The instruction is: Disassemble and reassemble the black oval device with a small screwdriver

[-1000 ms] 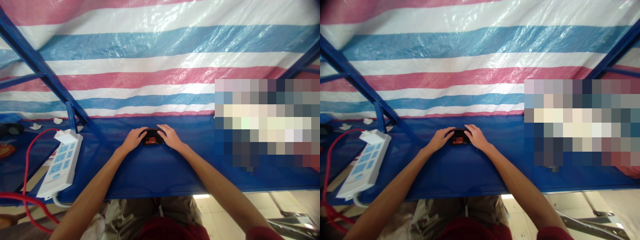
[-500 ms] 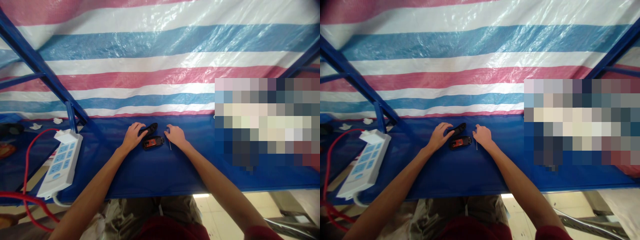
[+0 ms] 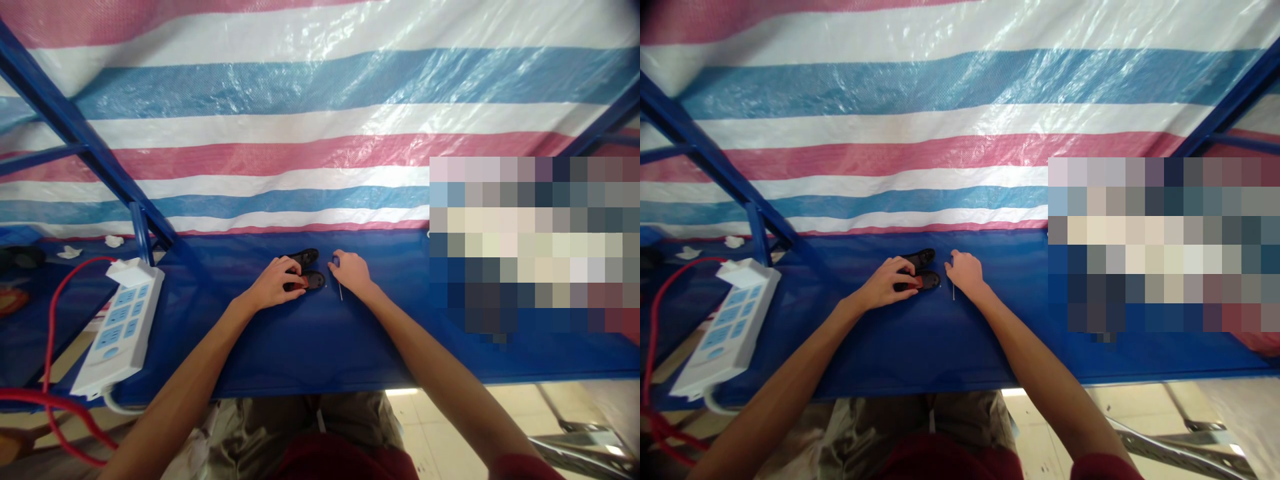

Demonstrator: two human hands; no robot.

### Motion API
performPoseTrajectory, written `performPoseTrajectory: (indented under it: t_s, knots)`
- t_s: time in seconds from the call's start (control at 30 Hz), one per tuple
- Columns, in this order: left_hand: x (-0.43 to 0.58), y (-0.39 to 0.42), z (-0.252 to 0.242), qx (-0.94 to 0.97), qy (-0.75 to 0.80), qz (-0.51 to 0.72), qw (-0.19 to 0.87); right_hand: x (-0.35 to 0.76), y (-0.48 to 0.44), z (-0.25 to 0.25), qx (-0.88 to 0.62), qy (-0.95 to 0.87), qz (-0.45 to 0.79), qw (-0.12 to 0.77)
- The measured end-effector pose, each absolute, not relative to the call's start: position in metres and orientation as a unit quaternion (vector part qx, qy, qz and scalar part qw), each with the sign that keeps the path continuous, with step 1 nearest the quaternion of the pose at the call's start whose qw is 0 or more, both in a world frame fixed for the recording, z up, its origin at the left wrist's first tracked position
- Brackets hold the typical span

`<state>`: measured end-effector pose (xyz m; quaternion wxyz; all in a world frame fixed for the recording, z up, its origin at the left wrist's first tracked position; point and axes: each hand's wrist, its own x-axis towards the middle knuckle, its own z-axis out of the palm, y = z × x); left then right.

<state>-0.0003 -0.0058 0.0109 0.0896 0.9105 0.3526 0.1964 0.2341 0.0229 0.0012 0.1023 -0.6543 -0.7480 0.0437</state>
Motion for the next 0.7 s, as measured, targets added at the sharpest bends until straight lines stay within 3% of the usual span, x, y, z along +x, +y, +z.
performPoseTrajectory:
  t_s: [0.37,0.7]
  knots:
    - [0.003,-0.007,0.010,0.912,0.327,0.211,0.131,0.234,0.022,0.004,-0.658,-0.745,0.045,0.096]
    - [-0.006,-0.002,0.012,0.878,0.413,0.236,0.050,0.235,0.022,0.003,-0.651,-0.752,0.042,0.099]
